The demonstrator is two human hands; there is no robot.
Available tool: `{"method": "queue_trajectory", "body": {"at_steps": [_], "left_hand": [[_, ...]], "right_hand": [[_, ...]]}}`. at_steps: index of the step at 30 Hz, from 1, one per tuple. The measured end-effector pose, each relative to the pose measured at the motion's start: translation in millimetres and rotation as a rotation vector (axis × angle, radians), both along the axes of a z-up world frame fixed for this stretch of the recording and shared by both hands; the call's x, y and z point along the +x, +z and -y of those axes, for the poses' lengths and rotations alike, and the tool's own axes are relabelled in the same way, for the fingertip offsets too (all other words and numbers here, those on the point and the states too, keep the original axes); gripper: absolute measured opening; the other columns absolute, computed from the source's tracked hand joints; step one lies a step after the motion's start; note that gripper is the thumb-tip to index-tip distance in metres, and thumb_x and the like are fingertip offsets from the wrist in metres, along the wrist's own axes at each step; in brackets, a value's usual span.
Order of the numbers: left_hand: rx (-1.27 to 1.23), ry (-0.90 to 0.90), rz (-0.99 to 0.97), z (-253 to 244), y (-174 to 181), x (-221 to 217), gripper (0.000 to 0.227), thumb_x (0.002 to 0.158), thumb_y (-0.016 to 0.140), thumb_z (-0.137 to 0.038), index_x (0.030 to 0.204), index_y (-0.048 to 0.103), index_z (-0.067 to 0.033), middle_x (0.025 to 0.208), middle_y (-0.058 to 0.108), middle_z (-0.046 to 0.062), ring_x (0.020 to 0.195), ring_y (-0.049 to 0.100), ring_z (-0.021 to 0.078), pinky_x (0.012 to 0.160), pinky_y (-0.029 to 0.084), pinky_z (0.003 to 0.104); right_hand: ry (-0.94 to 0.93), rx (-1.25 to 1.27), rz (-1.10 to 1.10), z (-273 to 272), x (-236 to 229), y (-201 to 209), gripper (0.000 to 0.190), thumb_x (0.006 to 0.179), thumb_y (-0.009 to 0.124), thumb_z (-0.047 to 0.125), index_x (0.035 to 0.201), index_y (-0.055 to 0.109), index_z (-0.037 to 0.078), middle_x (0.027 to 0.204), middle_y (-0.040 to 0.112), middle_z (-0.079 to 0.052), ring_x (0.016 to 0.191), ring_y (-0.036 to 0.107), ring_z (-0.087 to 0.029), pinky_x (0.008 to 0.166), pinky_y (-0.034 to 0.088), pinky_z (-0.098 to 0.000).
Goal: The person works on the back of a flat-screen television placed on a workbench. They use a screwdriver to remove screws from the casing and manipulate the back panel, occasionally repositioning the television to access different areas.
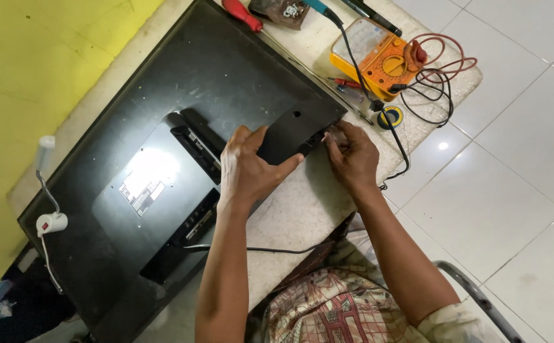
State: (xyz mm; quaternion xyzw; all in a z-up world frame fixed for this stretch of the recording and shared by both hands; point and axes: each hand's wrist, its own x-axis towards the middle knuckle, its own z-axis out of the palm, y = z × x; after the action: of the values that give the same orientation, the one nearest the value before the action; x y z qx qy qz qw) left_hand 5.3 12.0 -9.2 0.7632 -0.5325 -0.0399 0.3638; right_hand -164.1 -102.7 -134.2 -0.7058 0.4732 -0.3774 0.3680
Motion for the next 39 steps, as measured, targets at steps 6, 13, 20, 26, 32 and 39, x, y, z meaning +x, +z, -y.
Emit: {"method": "queue_trajectory", "body": {"at_steps": [6, 13, 20, 26, 32, 39], "left_hand": [[-0.014, -0.001, 0.041, 1.3, -6.1, 2.4, 0.066, 0.067, 0.098, -0.049, 0.103, 0.077, 0.0028, 0.080, 0.058, 0.011, 0.071, 0.067, 0.0300, 0.062, 0.053, 0.039], [0.025, -0.028, 0.020, 4.0, 2.8, 0.2, 0.050, 0.069, 0.096, -0.050, 0.092, 0.077, -0.0096, 0.076, 0.056, 0.006, 0.067, 0.066, 0.0257, 0.061, 0.052, 0.036], [0.031, 0.020, 0.084, 9.6, -3.4, -6.8, 0.049, 0.065, 0.098, -0.047, 0.090, 0.076, -0.0115, 0.076, 0.059, 0.007, 0.067, 0.068, 0.0255, 0.060, 0.053, 0.034], [0.067, 0.056, 0.081, 5.8, -15.2, -7.0, 0.060, 0.066, 0.095, -0.048, 0.099, 0.076, -0.0015, 0.081, 0.061, 0.015, 0.072, 0.068, 0.0351, 0.068, 0.056, 0.042], [0.098, 0.042, 0.069, 6.6, -16.4, -8.1, 0.066, 0.067, 0.096, -0.049, 0.105, 0.076, 0.0006, 0.084, 0.062, 0.014, 0.076, 0.069, 0.0336, 0.070, 0.057, 0.041], [-0.024, 0.024, -0.051, 4.0, -2.3, -8.8, 0.046, 0.069, 0.097, -0.039, 0.095, 0.076, -0.0071, 0.083, 0.056, 0.007, 0.080, 0.068, 0.0238, 0.072, 0.053, 0.039]], "right_hand": [[-0.068, -0.108, 0.116, -15.8, 9.7, 11.7, 0.015, 0.093, 0.079, 0.011, 0.107, 0.074, 0.012, 0.109, 0.073, -0.015, 0.077, 0.075, -0.036, 0.064, 0.061, -0.0479], [-0.045, 0.010, -0.013, -14.6, 10.4, 16.8, 0.045, 0.091, 0.077, 0.022, 0.121, 0.042, 0.018, 0.116, 0.074, -0.006, 0.081, 0.076, -0.032, 0.076, 0.056, -0.0562], [0.063, 0.179, 0.069, -0.1, -11.9, 20.7, 0.046, 0.088, 0.077, 0.019, 0.125, 0.051, 0.016, 0.107, 0.074, -0.006, 0.080, 0.075, -0.030, 0.073, 0.056, -0.0461], [0.130, 0.235, 0.011, 6.9, -11.0, 30.3, 0.046, 0.087, 0.077, 0.013, 0.127, 0.054, 0.012, 0.108, 0.076, -0.009, 0.084, 0.075, -0.032, 0.075, 0.056, -0.0457], [0.050, 0.230, 0.038, 3.2, -11.8, 28.1, 0.051, 0.083, 0.085, 0.016, 0.124, 0.054, 0.014, 0.111, 0.075, -0.011, 0.083, 0.075, -0.033, 0.073, 0.058, -0.0446], [0.005, -0.089, 0.131, -5.1, -5.8, 0.8, 0.035, 0.092, 0.083, 0.012, 0.121, 0.065, 0.010, 0.111, 0.072, -0.011, 0.079, 0.075, -0.031, 0.061, 0.062, -0.0383]]}}
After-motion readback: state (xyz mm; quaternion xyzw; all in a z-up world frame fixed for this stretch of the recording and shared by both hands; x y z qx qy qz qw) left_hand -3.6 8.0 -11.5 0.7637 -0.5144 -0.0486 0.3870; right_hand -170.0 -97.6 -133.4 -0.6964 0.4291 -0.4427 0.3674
